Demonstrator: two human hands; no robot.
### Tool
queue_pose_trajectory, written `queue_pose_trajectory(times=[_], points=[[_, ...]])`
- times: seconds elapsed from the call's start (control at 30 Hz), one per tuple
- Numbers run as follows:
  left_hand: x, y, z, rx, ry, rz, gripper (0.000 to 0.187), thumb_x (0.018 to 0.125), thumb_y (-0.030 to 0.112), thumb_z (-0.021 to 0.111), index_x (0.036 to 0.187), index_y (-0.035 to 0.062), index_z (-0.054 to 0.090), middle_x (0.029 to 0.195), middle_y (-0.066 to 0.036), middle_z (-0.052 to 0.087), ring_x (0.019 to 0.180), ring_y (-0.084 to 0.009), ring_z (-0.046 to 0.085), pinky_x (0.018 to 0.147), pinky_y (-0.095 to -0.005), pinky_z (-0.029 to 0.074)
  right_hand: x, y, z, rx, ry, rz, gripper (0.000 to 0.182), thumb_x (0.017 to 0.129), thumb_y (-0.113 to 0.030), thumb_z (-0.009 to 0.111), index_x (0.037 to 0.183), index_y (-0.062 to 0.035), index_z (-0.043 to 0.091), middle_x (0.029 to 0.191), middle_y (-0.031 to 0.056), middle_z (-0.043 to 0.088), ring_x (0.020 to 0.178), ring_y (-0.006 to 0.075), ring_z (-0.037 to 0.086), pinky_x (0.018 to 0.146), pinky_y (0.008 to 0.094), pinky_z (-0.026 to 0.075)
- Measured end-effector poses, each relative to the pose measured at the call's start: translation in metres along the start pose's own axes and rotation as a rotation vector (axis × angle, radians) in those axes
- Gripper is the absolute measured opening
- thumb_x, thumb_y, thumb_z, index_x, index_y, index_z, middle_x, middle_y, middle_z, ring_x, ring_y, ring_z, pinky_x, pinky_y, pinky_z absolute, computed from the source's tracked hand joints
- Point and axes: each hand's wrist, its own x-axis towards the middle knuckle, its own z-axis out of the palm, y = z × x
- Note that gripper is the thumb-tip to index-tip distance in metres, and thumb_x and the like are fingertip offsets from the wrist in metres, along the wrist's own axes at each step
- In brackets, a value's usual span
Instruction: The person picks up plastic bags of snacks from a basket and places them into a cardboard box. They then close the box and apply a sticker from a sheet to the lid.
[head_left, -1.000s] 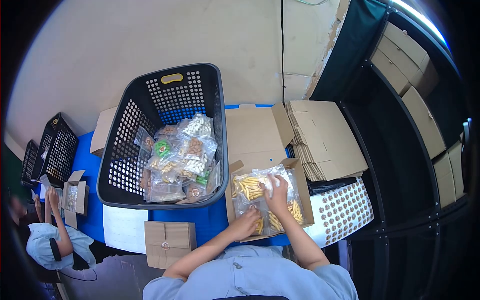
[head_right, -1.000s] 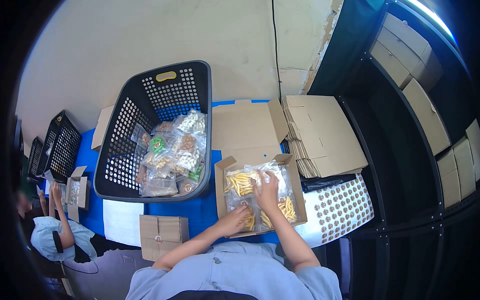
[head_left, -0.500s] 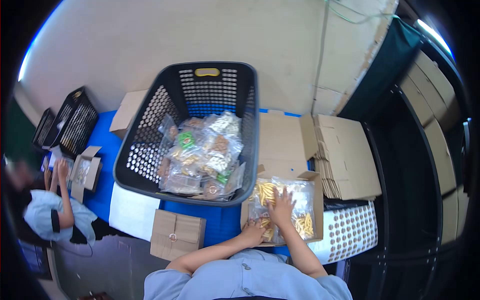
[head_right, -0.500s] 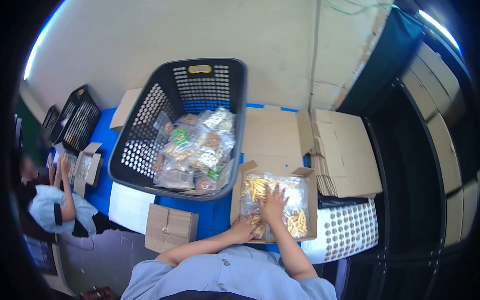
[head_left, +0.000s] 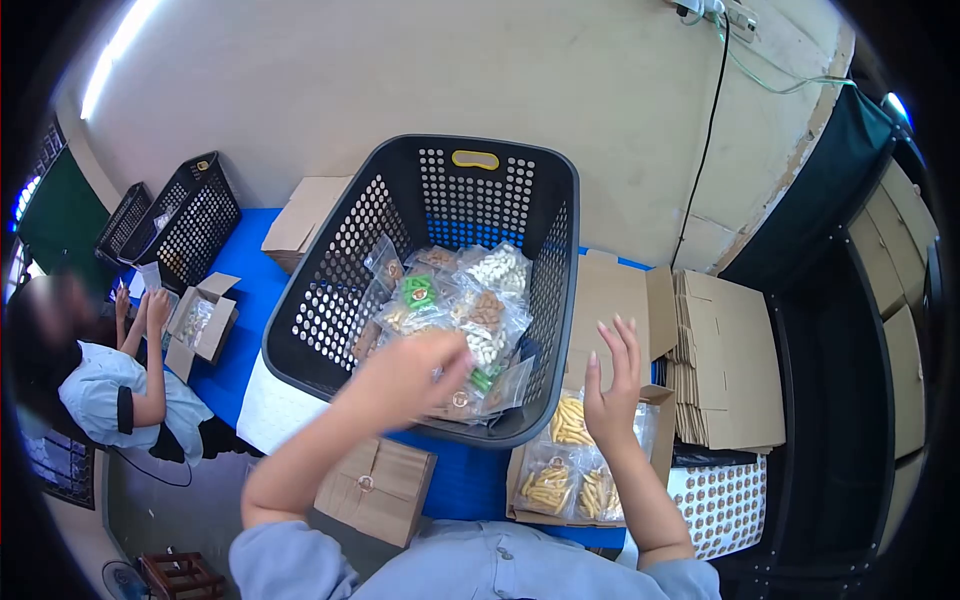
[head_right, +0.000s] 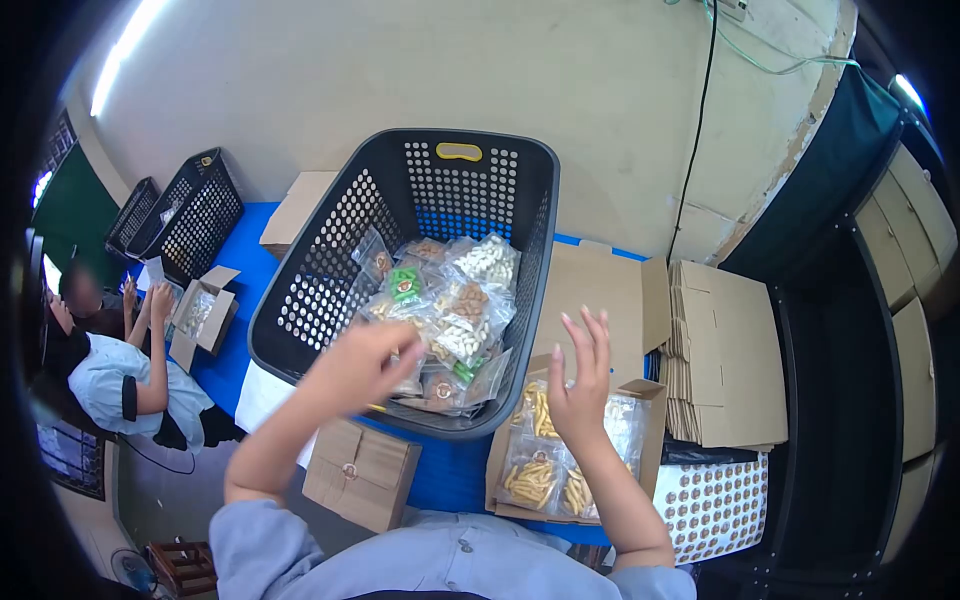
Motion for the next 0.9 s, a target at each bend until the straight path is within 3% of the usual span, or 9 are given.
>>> queue_pose_trajectory(times=[0.2, 0.23, 0.3, 0.33, 0.4, 0.47, 0.67, 0.77, 0.9], points=[[0.077, -0.160, 0.029, 0.505, -1.088, -0.260, 0.045, 0.088, 0.043, 0.059, 0.119, 0.0101, 0.064, 0.120, -0.017, 0.063, 0.103, -0.0287, 0.063, 0.087, -0.0392, 0.049, 0.085, -0.061, 0.041, 0.119, -0.059, -0.335, 0.034, 0.084, -0.004, 0.059, 0.119, -0.0030, 0.057, 0.130, 0.0220, 0.047, 0.132, 0.0442, 0.035, 0.107, 0.0501, 0.033], [0.083, -0.180, 0.039, 0.509, -1.082, -0.261, 0.045, 0.088, 0.043, 0.059, 0.119, 0.0101, 0.064, 0.120, -0.017, 0.063, 0.103, -0.0287, 0.063, 0.087, -0.0392, 0.049, 0.090, -0.063, 0.055, 0.124, -0.138, -0.381, 0.035, 0.084, -0.005, 0.059, 0.119, -0.0017, 0.056, 0.128, 0.0242, 0.048, 0.132, 0.0448, 0.035, 0.107, 0.0506, 0.034], [0.092, -0.218, 0.066, 0.504, -1.510, -0.598, 0.060, 0.087, 0.052, 0.058, 0.135, 0.0176, 0.053, 0.138, -0.016, 0.050, 0.119, -0.0303, 0.054, 0.100, -0.0395, 0.041, 0.093, -0.060, 0.080, 0.127, -0.218, -0.432, 0.036, 0.084, -0.005, 0.059, 0.120, -0.0003, 0.055, 0.127, 0.0264, 0.048, 0.131, 0.0454, 0.036, 0.106, 0.0510, 0.034], [0.094, -0.233, 0.084, 0.500, -1.508, -0.600, 0.060, 0.087, 0.052, 0.058, 0.135, 0.0176, 0.053, 0.138, -0.016, 0.050, 0.119, -0.0303, 0.054, 0.100, -0.0395, 0.041, 0.085, -0.056, 0.090, 0.102, -0.332, -0.425, 0.038, 0.085, -0.010, 0.059, 0.122, -0.0012, 0.053, 0.128, 0.0265, 0.047, 0.130, 0.0463, 0.036, 0.106, 0.0510, 0.034], [0.089, -0.252, 0.118, 0.245, -1.708, -0.090, 0.074, 0.085, 0.060, 0.055, 0.146, 0.0224, 0.038, 0.149, -0.016, 0.036, 0.135, -0.0336, 0.037, 0.111, -0.0415, 0.028, 0.074, -0.043, 0.099, 0.080, -0.444, -0.407, 0.041, 0.087, -0.014, 0.059, 0.125, -0.0021, 0.052, 0.130, 0.0266, 0.047, 0.130, 0.0473, 0.036, 0.106, 0.0510, 0.035], [0.079, -0.218, 0.119, 0.250, -1.611, -0.121, 0.074, 0.085, 0.062, 0.052, 0.147, 0.0266, 0.034, 0.152, -0.017, 0.029, 0.139, -0.0357, 0.027, 0.113, -0.0435, 0.021, 0.067, -0.027, 0.099, -0.119, -0.819, -0.155, 0.044, 0.088, -0.019, 0.058, 0.128, -0.0015, 0.050, 0.128, 0.0269, 0.048, 0.125, 0.0478, 0.041, 0.104, 0.0502, 0.038], [0.047, -0.207, 0.161, 0.571, -1.492, -0.186, 0.060, 0.089, 0.065, 0.037, 0.146, 0.0471, 0.026, 0.158, -0.020, 0.004, 0.144, -0.0410, 0.006, 0.115, -0.0530, 0.011, 0.069, -0.029, 0.100, 0.055, -0.901, -0.164, 0.045, 0.089, -0.022, 0.058, 0.128, -0.0002, 0.049, 0.118, 0.0279, 0.053, 0.117, 0.0431, 0.049, 0.097, 0.0466, 0.043], [0.040, -0.229, 0.173, 0.633, -1.403, -0.218, 0.060, 0.092, 0.060, 0.033, 0.147, 0.0370, 0.032, 0.157, -0.020, 0.011, 0.144, -0.0411, 0.007, 0.115, -0.0551, 0.011, 0.068, -0.027, 0.099, 0.048, -0.873, -0.194, 0.045, 0.090, -0.022, 0.058, 0.127, 0.0010, 0.050, 0.114, 0.0275, 0.053, 0.112, 0.0418, 0.051, 0.096, 0.0455, 0.043], [0.064, -0.221, 0.155, 0.739, -1.353, -0.126, 0.048, 0.090, 0.036, 0.049, 0.131, 0.0121, 0.054, 0.132, -0.023, 0.050, 0.125, -0.0377, 0.045, 0.102, -0.0491, 0.037, 0.068, -0.028, 0.099, 0.055, -0.865, -0.191, 0.045, 0.090, -0.023, 0.058, 0.127, 0.0019, 0.049, 0.114, 0.0273, 0.054, 0.111, 0.0410, 0.051, 0.096, 0.0445, 0.043]])
